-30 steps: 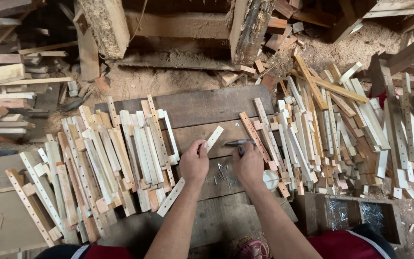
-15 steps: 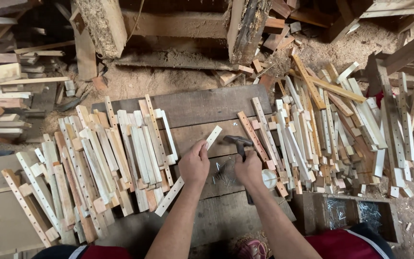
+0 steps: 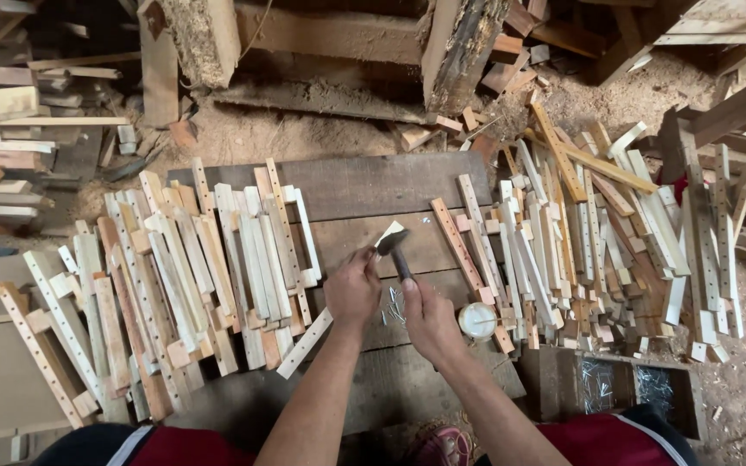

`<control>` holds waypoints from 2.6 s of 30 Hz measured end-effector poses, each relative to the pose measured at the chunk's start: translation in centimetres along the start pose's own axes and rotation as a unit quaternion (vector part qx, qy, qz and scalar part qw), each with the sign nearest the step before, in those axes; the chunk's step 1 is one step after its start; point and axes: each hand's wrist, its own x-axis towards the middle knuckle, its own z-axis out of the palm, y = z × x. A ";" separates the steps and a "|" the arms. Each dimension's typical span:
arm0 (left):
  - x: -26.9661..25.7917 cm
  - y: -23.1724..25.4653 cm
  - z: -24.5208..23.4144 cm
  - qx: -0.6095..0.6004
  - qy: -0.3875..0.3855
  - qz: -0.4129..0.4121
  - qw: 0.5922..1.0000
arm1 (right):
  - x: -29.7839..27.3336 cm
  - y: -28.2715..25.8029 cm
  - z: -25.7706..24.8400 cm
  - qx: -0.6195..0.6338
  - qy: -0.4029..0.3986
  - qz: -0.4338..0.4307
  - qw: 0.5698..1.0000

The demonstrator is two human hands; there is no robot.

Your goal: Hammering nails into small wooden slats to assemble components

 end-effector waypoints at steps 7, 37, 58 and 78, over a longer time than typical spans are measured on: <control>-1.4 1.6 -2.5 -0.007 -0.019 -0.003 1.000 | -1.6 -0.1 0.7 0.039 0.048 -0.041 0.997; -0.9 1.9 -2.8 0.020 -0.089 -0.036 0.995 | 0.3 1.7 1.8 0.025 0.097 -0.118 0.988; -0.9 1.4 -2.7 0.021 -0.091 -0.026 0.995 | 2.3 5.8 5.0 -0.030 0.070 -0.081 0.994; -0.6 1.1 -4.3 0.026 -0.130 0.032 0.991 | -0.2 3.2 2.5 0.010 0.106 0.005 0.994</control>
